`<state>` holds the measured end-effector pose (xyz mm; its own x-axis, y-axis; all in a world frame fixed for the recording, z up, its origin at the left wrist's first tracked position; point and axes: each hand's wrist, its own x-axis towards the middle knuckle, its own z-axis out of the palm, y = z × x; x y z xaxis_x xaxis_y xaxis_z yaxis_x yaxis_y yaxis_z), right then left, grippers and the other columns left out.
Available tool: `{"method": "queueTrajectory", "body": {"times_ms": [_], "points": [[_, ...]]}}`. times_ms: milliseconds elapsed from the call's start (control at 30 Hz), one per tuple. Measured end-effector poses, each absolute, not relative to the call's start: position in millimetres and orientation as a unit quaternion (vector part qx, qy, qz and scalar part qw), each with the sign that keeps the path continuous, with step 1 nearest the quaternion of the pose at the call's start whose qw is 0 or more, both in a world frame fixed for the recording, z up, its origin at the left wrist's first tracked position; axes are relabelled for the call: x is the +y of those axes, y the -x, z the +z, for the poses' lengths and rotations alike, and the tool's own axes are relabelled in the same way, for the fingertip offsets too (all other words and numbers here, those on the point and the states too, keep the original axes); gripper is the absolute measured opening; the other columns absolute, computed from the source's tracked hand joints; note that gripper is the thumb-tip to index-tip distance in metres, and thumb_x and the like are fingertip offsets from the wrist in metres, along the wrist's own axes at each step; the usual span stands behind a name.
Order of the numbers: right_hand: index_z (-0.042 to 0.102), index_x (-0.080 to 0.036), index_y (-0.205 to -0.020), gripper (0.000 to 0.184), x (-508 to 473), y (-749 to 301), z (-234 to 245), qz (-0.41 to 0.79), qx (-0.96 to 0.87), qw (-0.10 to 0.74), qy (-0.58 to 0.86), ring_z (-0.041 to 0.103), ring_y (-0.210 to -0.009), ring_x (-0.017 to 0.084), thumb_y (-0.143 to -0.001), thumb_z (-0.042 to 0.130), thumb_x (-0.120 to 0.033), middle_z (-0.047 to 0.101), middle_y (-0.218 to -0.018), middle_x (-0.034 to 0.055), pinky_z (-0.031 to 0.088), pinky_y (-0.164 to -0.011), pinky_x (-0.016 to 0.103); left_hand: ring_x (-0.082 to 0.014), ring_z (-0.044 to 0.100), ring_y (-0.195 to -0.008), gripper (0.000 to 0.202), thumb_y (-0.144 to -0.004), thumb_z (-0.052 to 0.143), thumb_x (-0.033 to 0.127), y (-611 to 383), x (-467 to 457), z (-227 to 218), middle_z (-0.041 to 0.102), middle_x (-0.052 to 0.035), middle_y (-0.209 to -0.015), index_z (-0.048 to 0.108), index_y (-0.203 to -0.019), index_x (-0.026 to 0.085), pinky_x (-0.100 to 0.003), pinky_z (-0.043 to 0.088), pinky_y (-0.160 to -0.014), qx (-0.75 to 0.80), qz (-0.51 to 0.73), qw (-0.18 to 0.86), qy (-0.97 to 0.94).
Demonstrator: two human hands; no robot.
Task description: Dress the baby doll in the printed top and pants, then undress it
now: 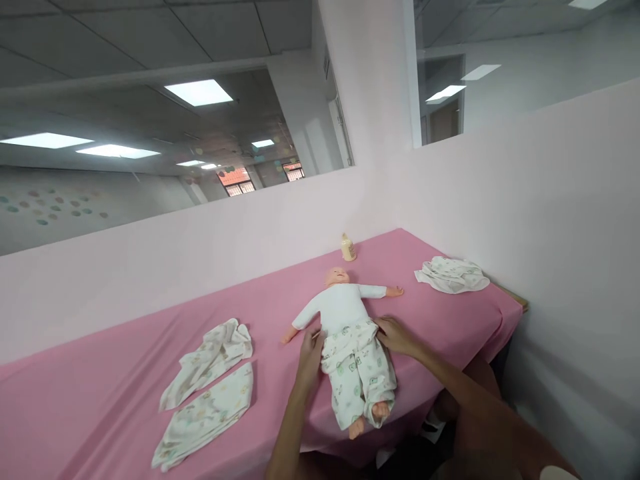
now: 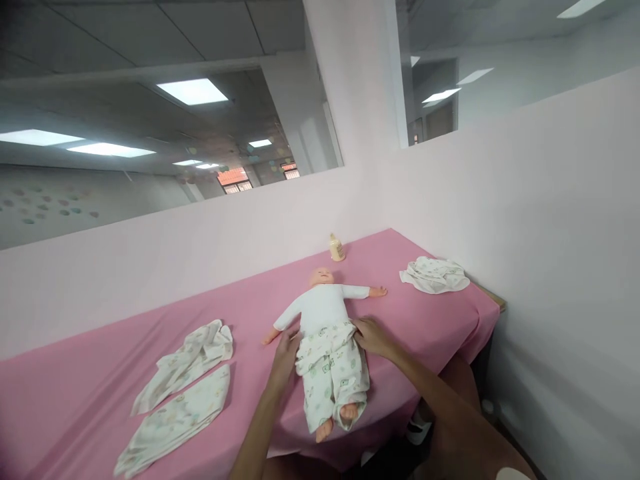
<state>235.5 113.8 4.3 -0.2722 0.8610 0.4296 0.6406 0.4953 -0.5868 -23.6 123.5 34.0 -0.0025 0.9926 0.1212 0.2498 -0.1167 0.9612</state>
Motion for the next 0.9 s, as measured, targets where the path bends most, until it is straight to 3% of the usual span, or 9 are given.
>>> {"method": "queueTrajectory", "body": {"times_ms": [133, 267, 367, 467, 500, 567, 667, 800, 900], "points": [[0.059, -0.018, -0.084, 0.018, 96, -232, -4, 0.16, -0.759, 0.403, 0.485, 0.056, -0.091, 0.022, -0.086, 0.042, -0.016, 0.062, -0.092, 0.0065, 0.046, -0.085, 0.037, -0.0287, 0.047, -0.127, 0.056, -0.084, 0.056, 0.055, 35, 90, 22, 0.049, -0.0133, -0.134, 0.046, -0.128, 0.021, -0.042, 0.041, -0.103, 0.504, 0.42, 0.337, -0.676], [0.057, -0.02, -0.12, 0.038, 73, -233, -5, 0.207, -0.743, 0.453, 0.447, 0.048, -0.122, 0.022, -0.084, 0.042, -0.013, 0.053, -0.132, 0.0101, 0.04, -0.104, 0.04, -0.0304, 0.04, -0.132, 0.069, -0.073, 0.069, 0.052, 35, 80, 12, 0.044, -0.0126, -0.136, 0.045, -0.129, 0.021, -0.043, 0.036, -0.109, 0.478, 0.394, 0.252, -0.744], [0.055, -0.02, -0.125, 0.043, 60, -233, -2, 0.229, -0.735, 0.458, 0.445, 0.046, -0.127, 0.023, -0.084, 0.043, -0.013, 0.053, -0.135, 0.0103, 0.035, -0.109, 0.042, -0.0314, 0.045, -0.125, 0.067, -0.069, 0.073, 0.052, 31, 81, 11, 0.048, -0.0122, -0.129, 0.049, -0.122, 0.02, -0.044, 0.04, -0.104, 0.49, 0.394, 0.224, -0.744], [0.052, -0.021, -0.129, 0.042, 49, -236, 0, 0.291, -0.718, 0.448, 0.446, 0.048, -0.124, 0.025, -0.087, 0.05, -0.025, 0.055, -0.132, 0.0103, 0.037, -0.107, 0.044, -0.0293, 0.054, -0.109, 0.052, -0.073, 0.068, 0.052, 27, 78, 14, 0.055, -0.0095, -0.113, 0.053, -0.111, 0.019, -0.045, 0.046, -0.093, 0.518, 0.374, 0.218, -0.738], [0.047, -0.022, -0.135, 0.051, 46, -238, 0, 0.319, -0.713, 0.436, 0.446, 0.047, -0.126, 0.026, -0.085, 0.057, -0.032, 0.052, -0.135, 0.0109, 0.037, -0.107, 0.045, -0.0288, 0.055, -0.105, 0.048, -0.075, 0.066, 0.052, 27, 76, 15, 0.057, -0.009, -0.109, 0.054, -0.108, 0.018, -0.045, 0.047, -0.09, 0.523, 0.363, 0.218, -0.74], [0.029, -0.023, -0.148, 0.091, 39, -243, -3, 0.362, -0.715, 0.394, 0.45, 0.039, -0.134, 0.031, -0.072, 0.073, -0.044, 0.04, -0.147, 0.0135, 0.035, -0.109, 0.046, -0.0291, 0.054, -0.106, 0.048, -0.078, 0.062, 0.051, 28, 69, 16, 0.057, -0.01, -0.11, 0.054, -0.11, 0.017, -0.046, 0.047, -0.089, 0.521, 0.347, 0.222, -0.748], [0.006, -0.024, -0.154, 0.133, 34, -246, -6, 0.348, -0.756, 0.314, 0.456, 0.019, -0.143, 0.037, -0.051, 0.085, -0.052, 0.016, -0.158, 0.0154, 0.025, -0.114, 0.052, -0.0332, 0.045, -0.124, 0.076, -0.072, 0.07, 0.051, 35, 57, 10, 0.047, -0.015, -0.132, 0.042, -0.134, 0.018, -0.051, 0.042, -0.1, 0.504, 0.326, 0.226, -0.767], [-0.006, -0.024, -0.154, 0.143, 31, -241, -9, 0.281, -0.82, 0.241, 0.436, 0.001, -0.147, 0.037, -0.048, 0.083, -0.059, -0.002, -0.161, 0.0125, 0.012, -0.118, 0.053, -0.0389, 0.018, -0.143, 0.134, -0.05, 0.084, 0.059, 45, 37, -4, 0.015, -0.0185, -0.155, 0.006, -0.153, 0.024, -0.056, 0.026, -0.113, 0.478, 0.259, 0.202, -0.815], [-0.007, -0.02, -0.154, 0.146, 30, -237, -10, 0.249, -0.844, 0.215, 0.424, -0.003, -0.146, 0.038, -0.046, 0.081, -0.063, -0.005, -0.161, 0.0139, 0.007, -0.118, 0.054, -0.0417, 0.002, -0.146, 0.153, -0.039, 0.084, 0.066, 46, 24, -9, -0.004, -0.0184, -0.159, -0.008, -0.153, 0.026, -0.059, 0.02, -0.115, 0.452, 0.199, 0.184, -0.85]]}}
